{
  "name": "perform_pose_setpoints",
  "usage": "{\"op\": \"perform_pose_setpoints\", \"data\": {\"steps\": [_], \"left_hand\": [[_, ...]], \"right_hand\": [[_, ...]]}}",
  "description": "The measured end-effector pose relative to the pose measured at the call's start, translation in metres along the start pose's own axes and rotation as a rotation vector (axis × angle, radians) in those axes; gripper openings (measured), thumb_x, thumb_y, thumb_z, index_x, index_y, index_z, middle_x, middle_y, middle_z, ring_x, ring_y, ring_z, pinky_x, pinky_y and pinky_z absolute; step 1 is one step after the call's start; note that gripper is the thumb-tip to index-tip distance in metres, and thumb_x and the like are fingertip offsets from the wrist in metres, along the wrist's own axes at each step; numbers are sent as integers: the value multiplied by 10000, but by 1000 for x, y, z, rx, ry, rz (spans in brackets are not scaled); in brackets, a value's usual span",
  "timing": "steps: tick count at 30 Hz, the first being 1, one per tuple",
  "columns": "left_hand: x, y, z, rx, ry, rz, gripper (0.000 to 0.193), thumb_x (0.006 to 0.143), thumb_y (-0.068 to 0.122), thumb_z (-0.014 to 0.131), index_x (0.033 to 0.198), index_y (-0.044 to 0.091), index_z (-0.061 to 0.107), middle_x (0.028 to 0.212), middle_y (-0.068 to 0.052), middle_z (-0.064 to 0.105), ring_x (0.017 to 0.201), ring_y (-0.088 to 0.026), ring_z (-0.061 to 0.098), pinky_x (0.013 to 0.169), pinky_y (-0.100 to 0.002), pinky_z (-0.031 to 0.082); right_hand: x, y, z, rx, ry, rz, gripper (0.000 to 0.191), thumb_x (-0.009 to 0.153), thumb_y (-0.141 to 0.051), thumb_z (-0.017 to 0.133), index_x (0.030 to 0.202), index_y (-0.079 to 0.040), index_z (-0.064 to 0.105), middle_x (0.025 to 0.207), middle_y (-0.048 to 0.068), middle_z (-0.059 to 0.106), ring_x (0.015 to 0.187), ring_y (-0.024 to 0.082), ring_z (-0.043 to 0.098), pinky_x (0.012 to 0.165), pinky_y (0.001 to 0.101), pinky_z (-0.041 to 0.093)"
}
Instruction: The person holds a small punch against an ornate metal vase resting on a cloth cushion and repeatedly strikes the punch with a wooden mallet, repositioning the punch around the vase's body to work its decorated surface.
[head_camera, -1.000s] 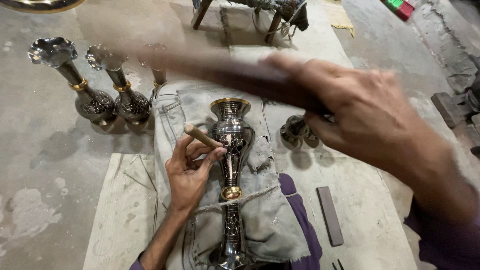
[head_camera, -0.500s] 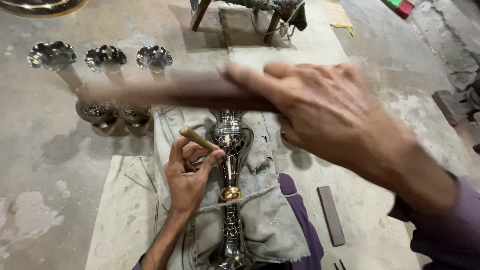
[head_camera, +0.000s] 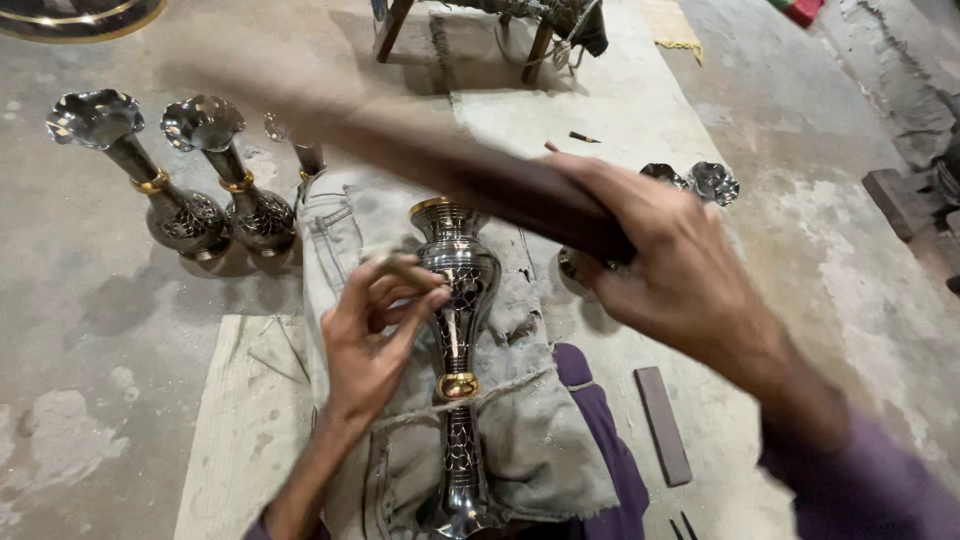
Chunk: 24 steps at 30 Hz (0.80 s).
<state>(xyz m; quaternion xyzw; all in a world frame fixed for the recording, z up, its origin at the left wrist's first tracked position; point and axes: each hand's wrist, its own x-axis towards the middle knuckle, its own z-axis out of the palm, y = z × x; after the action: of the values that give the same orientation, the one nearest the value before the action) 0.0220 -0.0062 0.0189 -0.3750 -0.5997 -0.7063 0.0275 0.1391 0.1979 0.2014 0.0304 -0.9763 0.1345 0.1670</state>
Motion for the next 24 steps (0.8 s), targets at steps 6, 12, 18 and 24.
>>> {"op": "perform_pose_setpoints", "data": {"steps": [6,12,18,24], "left_hand": [[43,22,-4,199,-529,115,464,877,136,750,1331,157,654,1130,-58,794,913,-164,804,765,-305,683],[71,42,11,360,-843,151,458,850,164,716,1295,270,704,996,-1,810,674,-127,745,562,-315,615],[79,47,18,625,-1063,38,453,920,233,624,1355,361,633,915,25,791,516,-89,635,456,-312,572],[80,48,13,573,-1032,72,446,944,205,592,1362,354,629,884,67,815,532,-57,633,462,-311,536]], "right_hand": [[-74,51,57,114,211,186,399,819,-70,786,1187,-31,636,882,81,599,693,199,579,584,363,460],[-131,69,114,230,179,379,394,747,-21,720,1128,2,624,933,133,639,818,261,637,706,396,514],[-156,62,137,218,154,553,439,773,-75,789,1183,-30,640,968,135,714,845,224,677,745,396,555],[-173,58,159,610,513,442,280,955,-9,713,1184,-98,578,939,72,593,795,104,581,671,273,521]]}}
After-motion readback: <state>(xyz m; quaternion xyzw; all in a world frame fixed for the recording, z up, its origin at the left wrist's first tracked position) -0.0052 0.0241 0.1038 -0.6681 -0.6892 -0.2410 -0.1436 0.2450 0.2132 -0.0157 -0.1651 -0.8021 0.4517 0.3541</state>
